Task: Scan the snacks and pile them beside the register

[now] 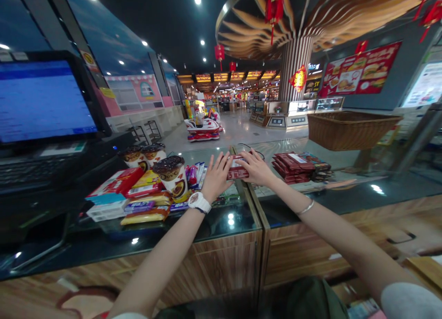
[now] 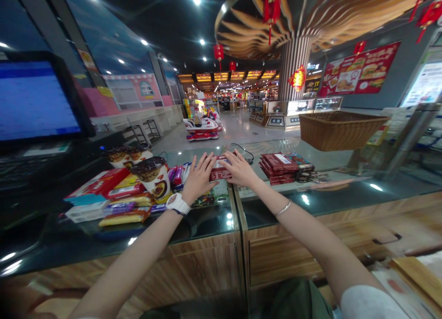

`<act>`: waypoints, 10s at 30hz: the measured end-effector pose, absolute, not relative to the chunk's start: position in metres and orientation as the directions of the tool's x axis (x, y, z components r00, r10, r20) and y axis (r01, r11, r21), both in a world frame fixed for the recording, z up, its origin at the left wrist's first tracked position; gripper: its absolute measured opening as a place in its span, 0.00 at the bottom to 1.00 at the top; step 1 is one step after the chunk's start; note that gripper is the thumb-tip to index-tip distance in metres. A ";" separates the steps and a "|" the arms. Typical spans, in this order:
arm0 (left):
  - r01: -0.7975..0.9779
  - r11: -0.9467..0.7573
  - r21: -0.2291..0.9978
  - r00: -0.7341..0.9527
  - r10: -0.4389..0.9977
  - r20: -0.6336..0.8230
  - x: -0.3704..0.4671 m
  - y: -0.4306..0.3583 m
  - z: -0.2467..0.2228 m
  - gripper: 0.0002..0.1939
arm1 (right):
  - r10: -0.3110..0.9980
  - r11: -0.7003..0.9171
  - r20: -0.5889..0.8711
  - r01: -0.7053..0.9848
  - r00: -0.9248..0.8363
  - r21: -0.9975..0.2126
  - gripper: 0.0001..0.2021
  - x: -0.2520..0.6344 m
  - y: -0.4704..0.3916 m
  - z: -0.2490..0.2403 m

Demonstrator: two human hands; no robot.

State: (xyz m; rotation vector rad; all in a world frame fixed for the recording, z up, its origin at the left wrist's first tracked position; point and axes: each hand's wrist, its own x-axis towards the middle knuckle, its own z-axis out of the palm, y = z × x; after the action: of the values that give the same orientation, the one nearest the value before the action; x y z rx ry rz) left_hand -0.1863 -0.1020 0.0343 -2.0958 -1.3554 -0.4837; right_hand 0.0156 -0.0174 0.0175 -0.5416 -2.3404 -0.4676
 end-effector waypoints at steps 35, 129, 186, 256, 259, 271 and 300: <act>0.944 -0.240 -0.224 0.328 0.641 0.694 -0.202 -0.096 0.039 0.27 | 0.533 0.825 0.445 0.559 -0.720 -0.083 0.37 0.054 0.044 -0.015; 0.968 -0.241 -0.072 0.200 0.563 0.802 -0.188 -0.085 0.052 0.22 | 0.615 0.718 0.500 0.695 -0.610 -0.035 0.18 0.035 0.031 -0.018; 0.991 -0.129 0.036 0.081 0.797 0.598 -0.347 -0.321 0.055 0.24 | -0.172 0.884 0.697 0.203 -0.696 0.421 0.16 -0.172 -0.206 0.008; 0.944 0.236 0.231 -0.330 0.693 0.642 -0.342 -0.295 0.030 0.29 | 0.135 0.989 0.715 0.141 -0.686 -0.052 0.30 -0.214 -0.183 0.028; 0.962 0.150 0.229 -0.265 0.724 0.637 -0.312 -0.293 0.030 0.29 | 0.131 0.991 0.731 0.118 -0.669 -0.070 0.31 -0.181 -0.182 0.024; 0.969 -0.139 0.203 0.000 0.825 0.565 -0.207 -0.256 0.019 0.31 | 0.272 0.940 0.700 0.337 -0.661 -0.046 0.32 -0.046 -0.140 -0.003; 0.810 -0.586 -0.029 0.535 0.716 0.449 -0.016 -0.096 0.028 0.26 | 0.593 0.449 0.786 0.882 -0.173 -0.144 0.27 0.185 -0.055 -0.025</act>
State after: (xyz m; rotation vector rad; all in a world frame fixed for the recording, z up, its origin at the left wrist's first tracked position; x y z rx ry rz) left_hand -0.0156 -0.0960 0.0279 -2.5405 -1.2858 -0.5824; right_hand 0.1846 -0.0551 -0.0249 -1.2454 -1.8768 -0.4428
